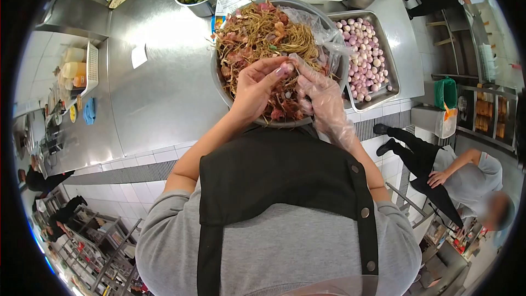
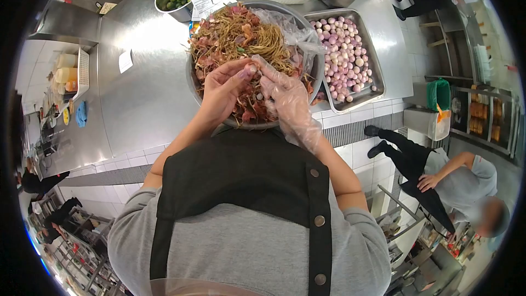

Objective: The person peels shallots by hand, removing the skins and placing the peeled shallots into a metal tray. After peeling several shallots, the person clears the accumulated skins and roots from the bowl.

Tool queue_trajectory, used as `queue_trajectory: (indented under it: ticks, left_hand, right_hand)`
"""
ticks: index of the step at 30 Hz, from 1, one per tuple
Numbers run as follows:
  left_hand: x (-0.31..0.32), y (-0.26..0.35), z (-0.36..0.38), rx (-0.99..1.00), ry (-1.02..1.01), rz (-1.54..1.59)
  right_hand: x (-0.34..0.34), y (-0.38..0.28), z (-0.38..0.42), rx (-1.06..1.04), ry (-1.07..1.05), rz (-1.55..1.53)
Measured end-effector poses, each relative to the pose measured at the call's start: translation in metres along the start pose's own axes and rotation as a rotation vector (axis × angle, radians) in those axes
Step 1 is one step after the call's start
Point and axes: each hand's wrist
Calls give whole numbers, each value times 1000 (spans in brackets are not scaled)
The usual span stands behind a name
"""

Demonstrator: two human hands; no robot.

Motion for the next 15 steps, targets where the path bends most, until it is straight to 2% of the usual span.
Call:
queue_trajectory:
  ticks: [1,3,6,10,12,15]
  left_hand:
    - [1,1,1,-2,-2,-2]
    - [5,6,5,125,16,-252]
    - [3,11,5,95,41,-340]
    - [-2,6,4,92,33,-254]
    - [-3,5,4,133,-20,-245]
    - [-1,13,9,133,-38,-186]
  right_hand:
    - [3,1,2,-1,2,-2]
    - [8,2,7,-150,18,220]
    - [5,5,4,-133,-44,104]
    - [3,5,-3,-106,-49,84]
    - [5,5,-6,-52,44,36]
    - [-17,15,-21,-63,-5,131]
Point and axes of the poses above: each hand's wrist, its own z-axis away from the middle knuckle, its own x-axis out of the palm, y = z × x, and after that the axes turned 3 degrees about y, right-handed
